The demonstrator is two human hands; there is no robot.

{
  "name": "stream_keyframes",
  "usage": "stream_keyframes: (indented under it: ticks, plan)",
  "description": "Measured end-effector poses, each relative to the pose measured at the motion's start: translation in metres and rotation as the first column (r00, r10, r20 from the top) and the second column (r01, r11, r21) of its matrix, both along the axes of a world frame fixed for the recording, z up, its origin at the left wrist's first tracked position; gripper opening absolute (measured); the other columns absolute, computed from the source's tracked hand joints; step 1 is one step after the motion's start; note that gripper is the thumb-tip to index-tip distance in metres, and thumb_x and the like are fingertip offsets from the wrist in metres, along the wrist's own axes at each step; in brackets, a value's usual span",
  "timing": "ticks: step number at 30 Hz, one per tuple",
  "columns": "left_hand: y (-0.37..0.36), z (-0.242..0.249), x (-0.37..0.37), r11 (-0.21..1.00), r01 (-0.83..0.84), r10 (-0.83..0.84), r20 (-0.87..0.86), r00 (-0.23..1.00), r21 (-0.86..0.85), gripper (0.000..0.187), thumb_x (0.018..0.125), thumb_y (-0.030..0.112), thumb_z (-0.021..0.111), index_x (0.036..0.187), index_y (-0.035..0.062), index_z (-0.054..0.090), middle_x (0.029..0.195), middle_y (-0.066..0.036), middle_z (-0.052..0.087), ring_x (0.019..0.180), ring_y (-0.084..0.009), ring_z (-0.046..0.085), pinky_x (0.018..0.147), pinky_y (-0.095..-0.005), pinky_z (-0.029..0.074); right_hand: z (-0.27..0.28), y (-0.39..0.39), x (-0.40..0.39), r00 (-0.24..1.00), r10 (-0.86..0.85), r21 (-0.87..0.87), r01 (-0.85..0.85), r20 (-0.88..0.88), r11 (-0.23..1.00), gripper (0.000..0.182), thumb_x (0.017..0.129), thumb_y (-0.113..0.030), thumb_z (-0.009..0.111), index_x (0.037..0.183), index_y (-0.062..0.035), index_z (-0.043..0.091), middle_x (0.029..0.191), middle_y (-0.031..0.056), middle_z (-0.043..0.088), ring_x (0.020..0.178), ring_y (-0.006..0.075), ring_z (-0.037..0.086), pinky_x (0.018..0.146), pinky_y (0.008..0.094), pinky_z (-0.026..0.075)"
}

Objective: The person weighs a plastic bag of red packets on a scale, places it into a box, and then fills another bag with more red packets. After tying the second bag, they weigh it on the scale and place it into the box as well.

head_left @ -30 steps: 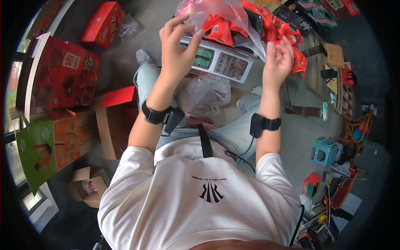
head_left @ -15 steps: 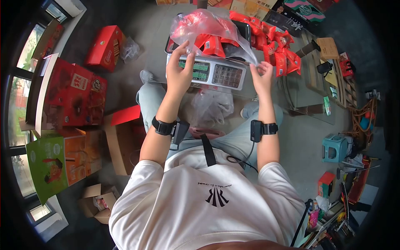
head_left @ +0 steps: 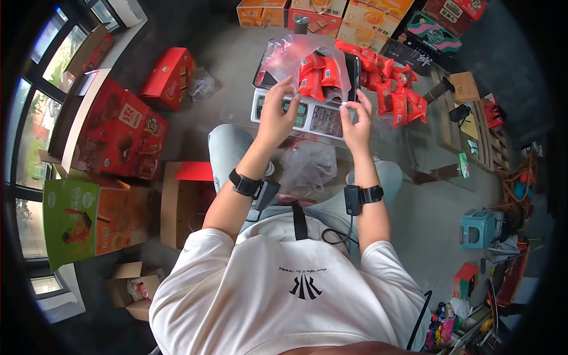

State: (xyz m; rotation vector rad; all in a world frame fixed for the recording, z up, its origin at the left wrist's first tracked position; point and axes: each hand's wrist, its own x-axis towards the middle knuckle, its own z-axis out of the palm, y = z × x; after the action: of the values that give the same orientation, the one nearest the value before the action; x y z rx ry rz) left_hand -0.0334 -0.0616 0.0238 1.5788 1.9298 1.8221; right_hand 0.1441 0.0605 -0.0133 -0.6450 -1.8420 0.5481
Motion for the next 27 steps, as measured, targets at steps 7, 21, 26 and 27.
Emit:
stream_keyframes:
  ticks: [7,21,26,27]
  plan:
    - [0.021,0.002,0.004,0.985,0.140,-0.117,-0.213,0.970,0.098,0.015,0.085,0.003,0.061,0.099,0.0022,0.055,0.121,-0.015,0.059,0.123,-0.0335,0.048,0.105,-0.0444,0.033,0.021,-0.009,-0.030,0.977,0.213,-0.035,-0.214,-0.031,0.976,0.014,0.088,-0.015,0.062,0.094,-0.0036,0.058,0.112,0.0113,0.064,0.113,0.0303,0.054,0.104,0.0409,0.033]
    - [0.039,-0.022,0.013,0.953,0.302,-0.266,0.452,0.851,-0.007,0.017,0.096,0.007,0.049,0.110,-0.0008,0.052,0.085,-0.009,0.060,0.076,-0.0123,0.055,0.070,-0.0262,0.046,0.004,-0.024,-0.078,0.937,0.020,-0.452,-0.187,-0.348,0.872,0.025,0.093,-0.005,0.055,0.114,0.0051,0.060,0.102,0.0065,0.065,0.089,0.0121,0.060,0.081,0.0245,0.047]
    - [0.045,-0.022,0.016,0.934,0.340,-0.309,0.719,0.623,0.107,0.022,0.100,0.016,0.045,0.117,0.0031,0.040,0.083,-0.005,0.057,0.078,-0.0082,0.052,0.068,-0.0240,0.045,-0.011,-0.022,-0.086,0.869,0.054,-0.592,-0.380,-0.492,0.711,0.014,0.090,-0.001,0.059,0.103,0.0022,0.058,0.095,0.0070,0.064,0.085,0.0089,0.059,0.075,0.0220,0.048]
    - [0.048,-0.029,0.014,0.938,0.340,-0.288,0.707,0.646,0.071,0.024,0.099,0.016,0.046,0.119,0.0024,0.040,0.082,-0.005,0.057,0.076,-0.0078,0.053,0.067,-0.0238,0.046,-0.007,-0.022,-0.084,0.870,0.083,-0.601,-0.402,-0.486,0.691,0.014,0.089,0.000,0.059,0.103,0.0019,0.057,0.093,0.0064,0.064,0.084,0.0089,0.059,0.074,0.0216,0.048]
